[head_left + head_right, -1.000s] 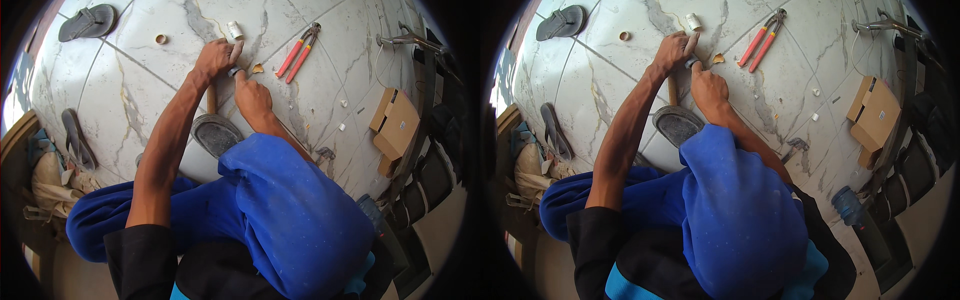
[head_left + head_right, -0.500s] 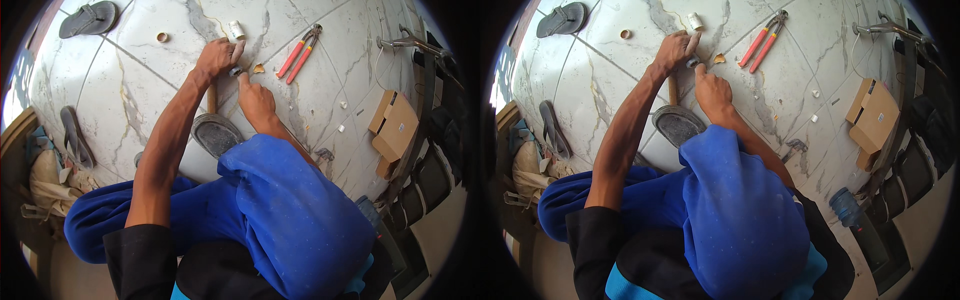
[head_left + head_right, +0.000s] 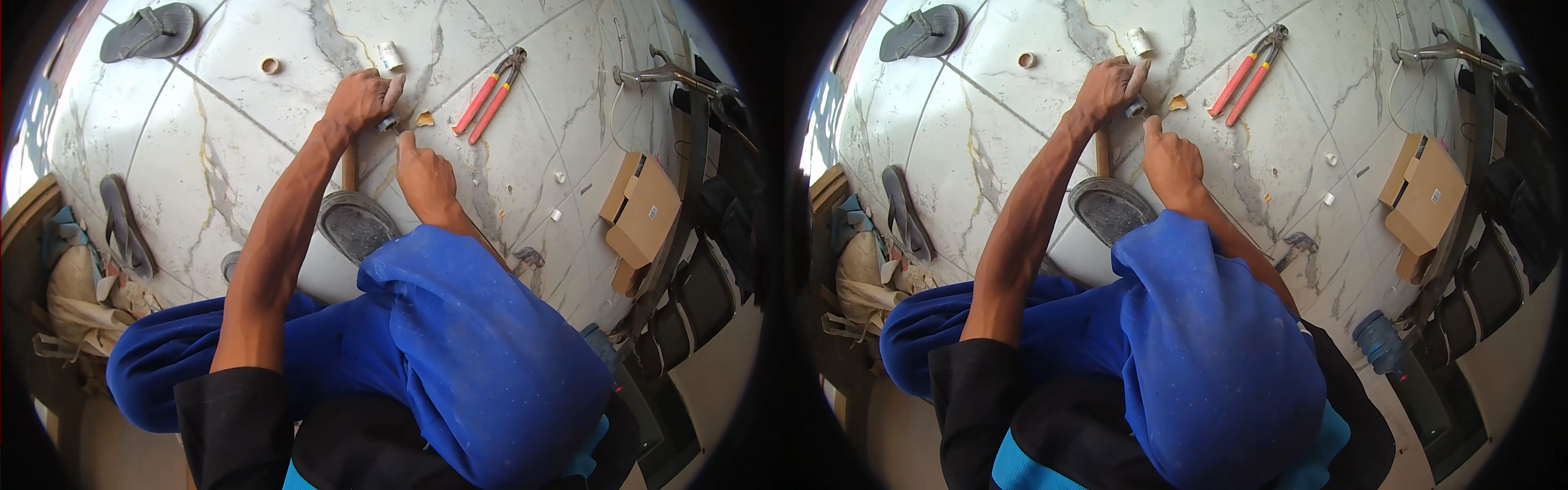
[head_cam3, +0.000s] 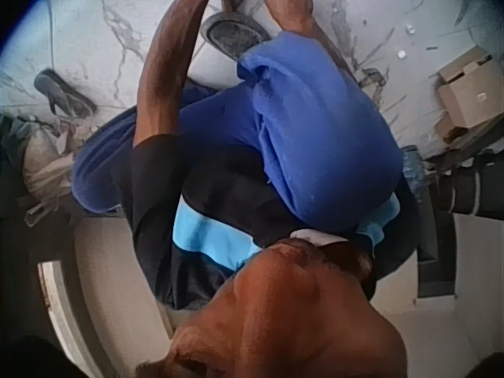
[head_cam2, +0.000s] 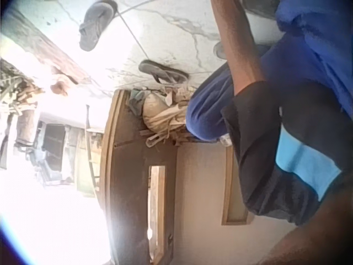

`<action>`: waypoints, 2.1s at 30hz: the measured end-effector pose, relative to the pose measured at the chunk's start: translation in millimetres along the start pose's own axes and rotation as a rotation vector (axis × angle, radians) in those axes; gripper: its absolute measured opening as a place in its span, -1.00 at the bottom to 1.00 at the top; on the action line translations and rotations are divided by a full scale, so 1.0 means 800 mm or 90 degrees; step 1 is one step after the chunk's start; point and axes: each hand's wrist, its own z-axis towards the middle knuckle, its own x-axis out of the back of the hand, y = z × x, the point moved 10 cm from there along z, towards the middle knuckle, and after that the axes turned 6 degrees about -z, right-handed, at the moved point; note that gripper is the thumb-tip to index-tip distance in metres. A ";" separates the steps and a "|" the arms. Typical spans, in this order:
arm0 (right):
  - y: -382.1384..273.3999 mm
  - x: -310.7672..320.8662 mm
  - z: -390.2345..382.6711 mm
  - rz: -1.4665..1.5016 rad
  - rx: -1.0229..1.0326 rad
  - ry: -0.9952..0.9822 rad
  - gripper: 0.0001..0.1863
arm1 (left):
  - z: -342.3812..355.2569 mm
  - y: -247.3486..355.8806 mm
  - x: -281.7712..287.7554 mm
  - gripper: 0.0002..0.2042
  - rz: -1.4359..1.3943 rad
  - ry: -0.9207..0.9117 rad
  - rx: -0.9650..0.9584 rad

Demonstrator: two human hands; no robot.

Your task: Manually repairing a PVC pipe by cleaning and fitting parts on a tiled floor.

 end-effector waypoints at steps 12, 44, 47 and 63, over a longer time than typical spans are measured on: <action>0.004 -0.002 -0.013 -0.018 -0.001 -0.015 -0.90 | -0.004 0.000 -0.001 -0.59 -0.027 -0.003 0.008; 0.136 -0.005 -0.139 0.210 -0.169 0.112 -0.76 | -0.013 0.026 0.050 -0.32 -0.571 0.160 0.266; 0.115 -0.005 -0.127 0.229 -0.151 0.061 -0.74 | -0.015 0.068 0.085 -0.27 -0.620 0.153 0.238; 0.104 0.007 -0.121 0.201 -0.176 0.037 -0.69 | -0.019 0.138 0.159 -0.22 -0.725 0.165 0.174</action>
